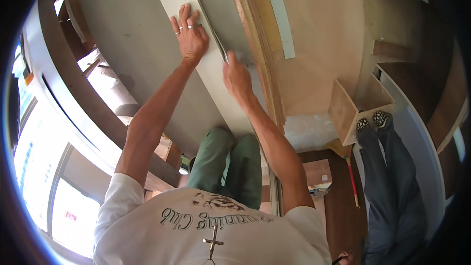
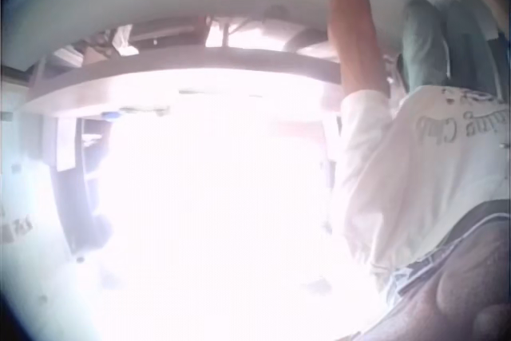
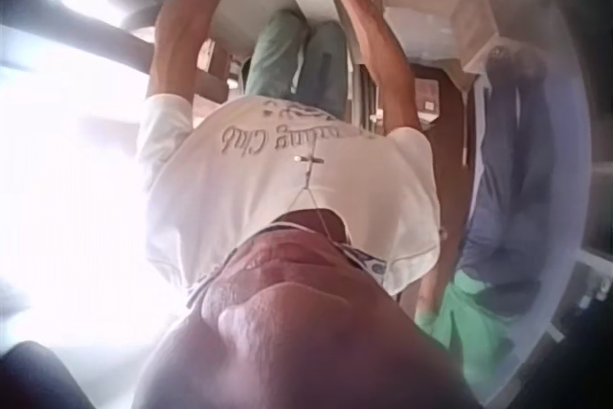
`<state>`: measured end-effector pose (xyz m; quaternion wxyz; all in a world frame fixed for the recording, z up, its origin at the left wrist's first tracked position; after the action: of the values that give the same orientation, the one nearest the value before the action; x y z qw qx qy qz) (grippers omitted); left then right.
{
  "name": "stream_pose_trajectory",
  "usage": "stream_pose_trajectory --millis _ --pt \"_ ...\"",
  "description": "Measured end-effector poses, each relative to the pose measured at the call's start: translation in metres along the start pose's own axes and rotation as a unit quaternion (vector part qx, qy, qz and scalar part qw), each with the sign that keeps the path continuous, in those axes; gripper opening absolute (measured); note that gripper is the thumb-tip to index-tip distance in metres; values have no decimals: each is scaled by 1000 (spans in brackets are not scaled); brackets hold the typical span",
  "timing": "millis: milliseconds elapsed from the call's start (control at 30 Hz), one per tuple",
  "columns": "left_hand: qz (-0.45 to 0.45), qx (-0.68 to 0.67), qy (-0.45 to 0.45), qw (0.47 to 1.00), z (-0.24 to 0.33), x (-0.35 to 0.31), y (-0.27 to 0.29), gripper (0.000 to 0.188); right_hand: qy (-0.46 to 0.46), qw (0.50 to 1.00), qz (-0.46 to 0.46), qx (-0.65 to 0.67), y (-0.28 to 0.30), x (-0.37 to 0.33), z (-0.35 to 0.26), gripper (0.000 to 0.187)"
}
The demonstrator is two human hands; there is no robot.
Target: The person uses a utility knife to score or cut a piece of wood, handles a large board, and uses a tape measure to take measurements on a wood beam.
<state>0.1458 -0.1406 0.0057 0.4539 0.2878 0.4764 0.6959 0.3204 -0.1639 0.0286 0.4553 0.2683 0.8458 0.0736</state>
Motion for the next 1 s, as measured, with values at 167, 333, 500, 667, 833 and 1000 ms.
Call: stream_pose_trajectory --millis 167,333,500,667,833,1000 --pt "-6 2 -1 1000 3 -2 1 48 -5 999 45 -15 -36 -83 66 26" --pt "-10 -6 -12 1000 3 -8 4 48 61 990 123 44 -3 -44 15 24" --pt "12 -12 -28 999 9 -2 1 47 20 998 67 8 5 -7 3 26" --pt "24 -9 -24 999 10 -5 0 46 -19 996 86 -3 -72 -143 120 32" --pt "7 35 -19 999 10 -7 3 42 -7 990 142 7 -78 -191 135 30" --pt "12 34 -15 999 13 -10 -1 39 -2 991 137 4 -35 -101 71 24"
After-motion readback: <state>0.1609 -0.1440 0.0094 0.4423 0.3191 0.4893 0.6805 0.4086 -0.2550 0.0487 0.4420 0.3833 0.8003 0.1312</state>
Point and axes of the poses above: each hand's wrist, its own x-axis towards the middle knuckle, its own y-axis out of the back of the hand, z = x × y, the point moved 4 cm from there along x, towards the middle knuckle, and after that the axes turned 3 degrees about -z, right-handed, at the moved point
